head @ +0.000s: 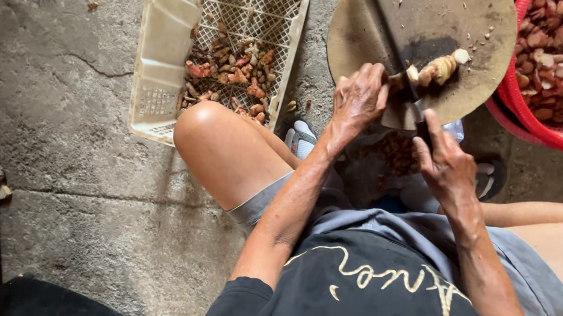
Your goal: The person sits on the floor and uses a large knife to chop reddish-brown root vegetables on a round wooden board. They pick up pieces from a white plastic crate, slice them into smaller chunks, and place the cut pieces into a red basket. The process is repeated continuously throughout the clip.
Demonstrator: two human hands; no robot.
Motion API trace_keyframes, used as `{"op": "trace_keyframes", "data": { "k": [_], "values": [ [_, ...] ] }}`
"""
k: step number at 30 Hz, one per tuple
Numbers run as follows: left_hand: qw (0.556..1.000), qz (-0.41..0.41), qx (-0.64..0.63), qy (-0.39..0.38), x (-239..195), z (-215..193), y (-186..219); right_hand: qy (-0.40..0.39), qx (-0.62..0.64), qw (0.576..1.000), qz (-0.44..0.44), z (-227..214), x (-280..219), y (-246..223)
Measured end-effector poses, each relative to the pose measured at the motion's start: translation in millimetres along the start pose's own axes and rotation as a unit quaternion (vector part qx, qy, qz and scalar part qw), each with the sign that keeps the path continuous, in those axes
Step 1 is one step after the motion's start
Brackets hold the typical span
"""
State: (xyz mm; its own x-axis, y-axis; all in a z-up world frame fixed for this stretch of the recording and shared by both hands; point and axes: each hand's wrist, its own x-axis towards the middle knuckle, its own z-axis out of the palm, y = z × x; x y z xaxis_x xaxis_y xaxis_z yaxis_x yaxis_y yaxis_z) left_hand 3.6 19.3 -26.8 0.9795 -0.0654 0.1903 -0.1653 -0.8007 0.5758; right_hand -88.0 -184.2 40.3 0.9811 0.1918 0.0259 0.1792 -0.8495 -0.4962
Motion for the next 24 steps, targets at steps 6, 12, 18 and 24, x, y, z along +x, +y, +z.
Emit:
{"op": "trace_keyframes", "data": {
  "k": [6,12,18,24],
  "values": [
    [0.998,0.026,0.048,0.011,-1,13,-4,0.002,0.013,1.000,0.007,-9,-3,0],
    [0.993,-0.005,-0.113,-0.015,6,13,-14,0.058,0.045,0.996,-0.048,-40,1,-15],
    [0.997,0.058,-0.001,0.054,-19,-3,-5,-0.004,-0.009,1.000,-0.002,-20,-1,-15],
    [0.988,0.071,0.124,0.052,-4,-7,9,-0.027,-0.006,1.000,0.005,14,14,1]
  ]
}}
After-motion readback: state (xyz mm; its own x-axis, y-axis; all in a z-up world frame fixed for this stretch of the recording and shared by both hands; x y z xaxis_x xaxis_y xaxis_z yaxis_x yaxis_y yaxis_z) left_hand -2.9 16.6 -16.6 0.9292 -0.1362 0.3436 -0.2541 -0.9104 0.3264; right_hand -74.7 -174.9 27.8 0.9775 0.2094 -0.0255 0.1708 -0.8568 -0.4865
